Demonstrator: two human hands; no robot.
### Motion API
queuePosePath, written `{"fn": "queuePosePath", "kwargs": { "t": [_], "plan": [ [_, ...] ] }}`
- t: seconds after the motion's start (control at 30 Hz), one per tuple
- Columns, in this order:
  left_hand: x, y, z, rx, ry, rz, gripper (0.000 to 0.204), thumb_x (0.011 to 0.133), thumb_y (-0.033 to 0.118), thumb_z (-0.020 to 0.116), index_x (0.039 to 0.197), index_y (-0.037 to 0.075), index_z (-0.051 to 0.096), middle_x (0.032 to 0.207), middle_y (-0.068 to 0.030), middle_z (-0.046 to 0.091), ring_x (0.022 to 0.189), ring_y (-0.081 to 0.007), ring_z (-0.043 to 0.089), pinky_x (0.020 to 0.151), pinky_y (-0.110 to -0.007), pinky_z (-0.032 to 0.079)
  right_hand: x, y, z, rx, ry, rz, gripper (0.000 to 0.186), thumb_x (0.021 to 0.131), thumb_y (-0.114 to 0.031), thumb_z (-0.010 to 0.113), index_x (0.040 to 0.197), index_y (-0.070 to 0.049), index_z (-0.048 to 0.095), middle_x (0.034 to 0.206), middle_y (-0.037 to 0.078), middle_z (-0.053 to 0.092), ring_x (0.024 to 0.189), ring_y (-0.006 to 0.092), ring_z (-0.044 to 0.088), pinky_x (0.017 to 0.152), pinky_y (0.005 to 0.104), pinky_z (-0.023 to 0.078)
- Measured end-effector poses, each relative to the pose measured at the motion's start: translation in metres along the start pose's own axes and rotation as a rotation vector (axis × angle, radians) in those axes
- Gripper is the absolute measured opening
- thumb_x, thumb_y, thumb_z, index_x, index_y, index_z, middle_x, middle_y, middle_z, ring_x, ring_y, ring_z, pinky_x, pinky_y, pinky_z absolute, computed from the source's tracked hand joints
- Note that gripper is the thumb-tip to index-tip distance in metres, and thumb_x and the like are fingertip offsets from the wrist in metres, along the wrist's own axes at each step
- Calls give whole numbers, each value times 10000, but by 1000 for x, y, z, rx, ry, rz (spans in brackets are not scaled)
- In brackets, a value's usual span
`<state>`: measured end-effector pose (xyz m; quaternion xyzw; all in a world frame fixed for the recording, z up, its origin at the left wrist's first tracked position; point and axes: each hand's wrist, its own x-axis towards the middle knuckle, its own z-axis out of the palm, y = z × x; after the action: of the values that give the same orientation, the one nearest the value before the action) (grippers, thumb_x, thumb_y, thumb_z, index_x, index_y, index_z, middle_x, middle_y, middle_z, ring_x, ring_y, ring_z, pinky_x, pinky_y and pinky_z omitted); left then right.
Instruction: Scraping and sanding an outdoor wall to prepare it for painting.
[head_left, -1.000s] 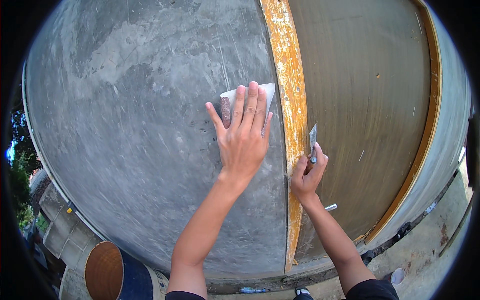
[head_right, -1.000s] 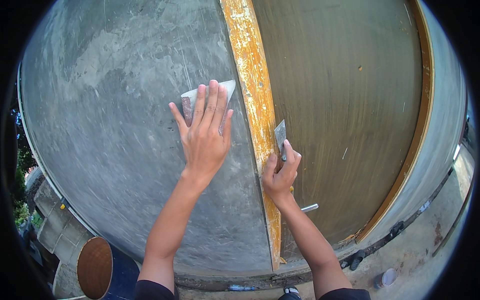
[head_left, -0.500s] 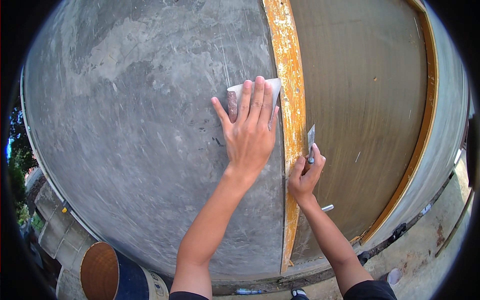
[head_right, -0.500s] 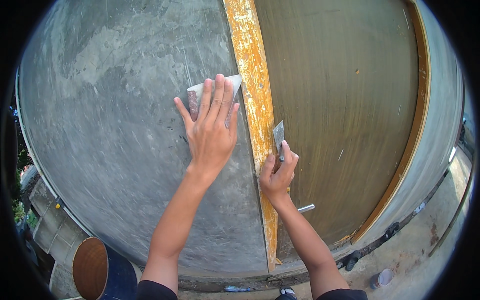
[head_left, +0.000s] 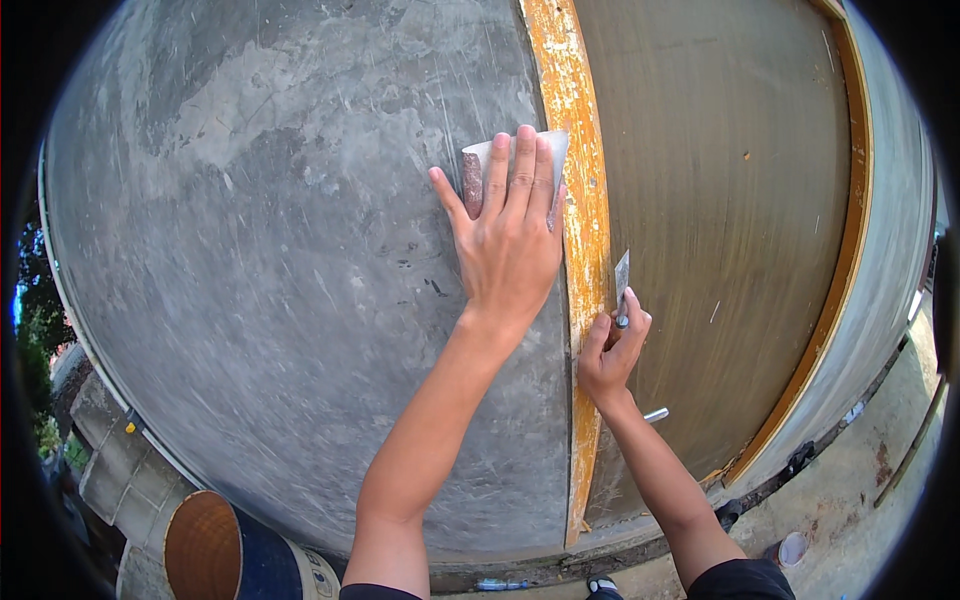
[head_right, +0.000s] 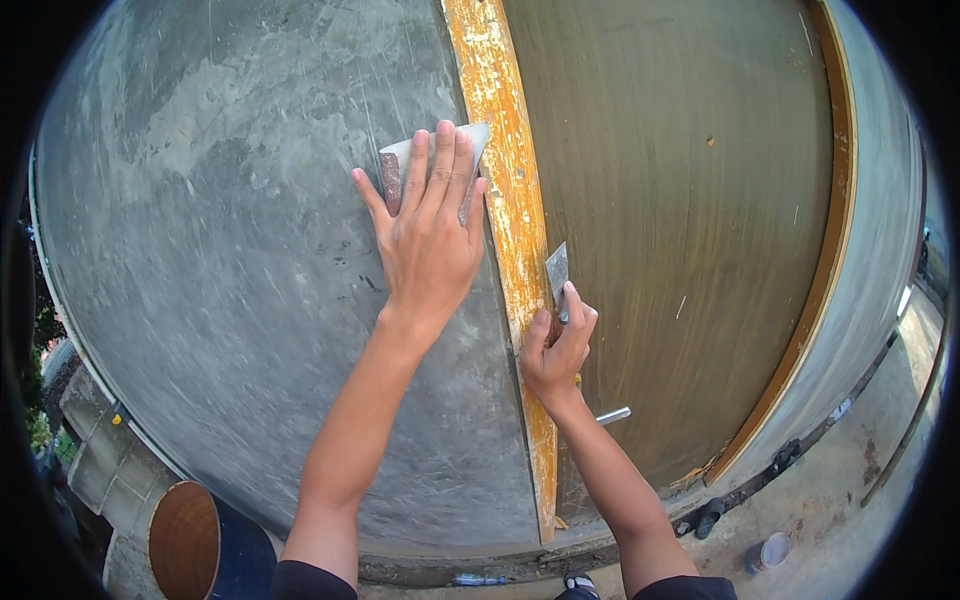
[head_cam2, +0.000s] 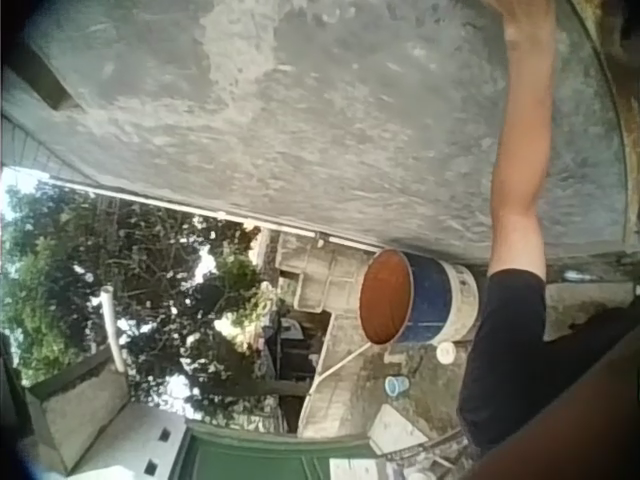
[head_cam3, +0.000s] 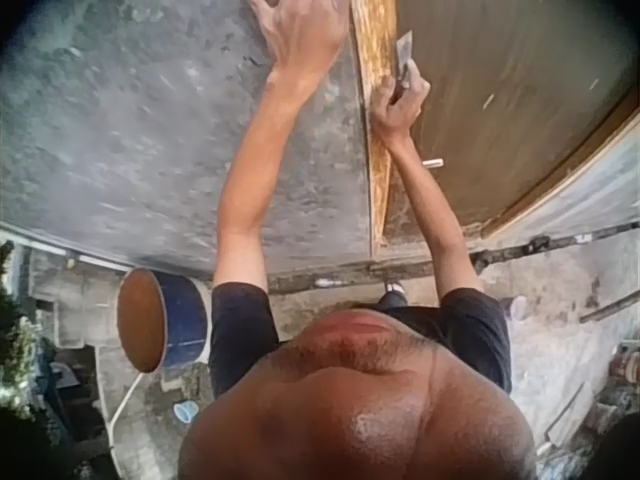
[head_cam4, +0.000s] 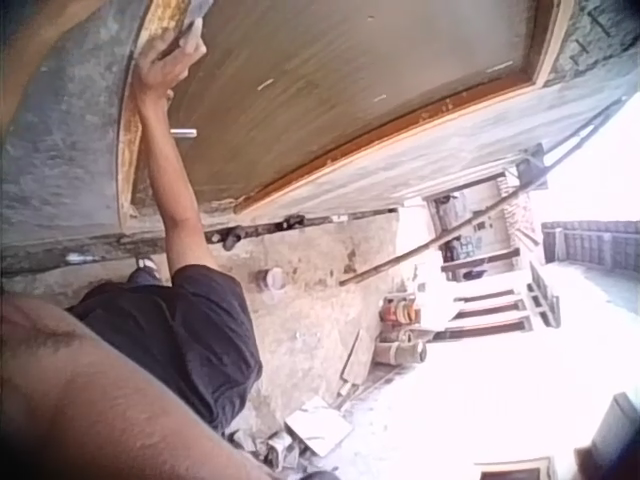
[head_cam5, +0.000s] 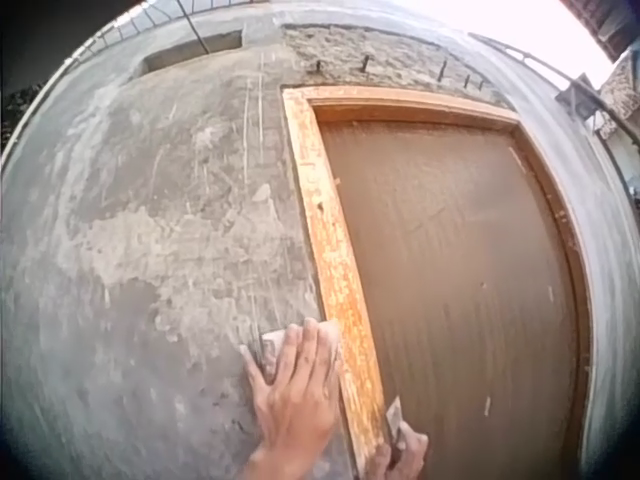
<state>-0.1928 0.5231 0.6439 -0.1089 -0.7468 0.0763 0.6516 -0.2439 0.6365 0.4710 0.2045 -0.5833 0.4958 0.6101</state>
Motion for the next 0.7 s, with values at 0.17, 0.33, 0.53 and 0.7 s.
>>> {"fn": "queuePosePath", "kwargs": {
  "t": [0.17,0.33,0.53,0.7],
  "plan": [
    [-49,9,1,-28,-38,-44,494,1024,336,478,1491,181,442,1576,27,370,1469,-164,305,1168,-667,-11,2,-1,-2,-21,-2,-12,492,945,-38,544,1409,3,384,1086,174,474,843,228,553,562,302,512],
    [-39,-17,-4,-21,-66,-21,524,1007,362,501,1502,211,422,1573,54,371,1480,-156,275,1138,-727,-5,0,3,1,-22,15,-64,489,950,-40,541,1408,17,381,1084,173,467,843,224,538,564,297,515],
    [-36,-19,-9,-10,-18,-109,511,1015,353,483,1506,227,416,1575,60,367,1480,-160,278,1134,-728,-16,-1,4,2,20,11,-22,488,953,-44,539,1406,34,374,1098,174,460,850,219,515,571,296,523],
    [-67,-29,-9,-9,-54,-117,511,1016,354,481,1507,230,414,1579,67,359,1480,-159,279,1135,-721,-33,-2,5,4,44,12,-43,488,949,-36,536,1404,37,376,1093,170,458,853,216,491,559,287,499]
  ]
}}
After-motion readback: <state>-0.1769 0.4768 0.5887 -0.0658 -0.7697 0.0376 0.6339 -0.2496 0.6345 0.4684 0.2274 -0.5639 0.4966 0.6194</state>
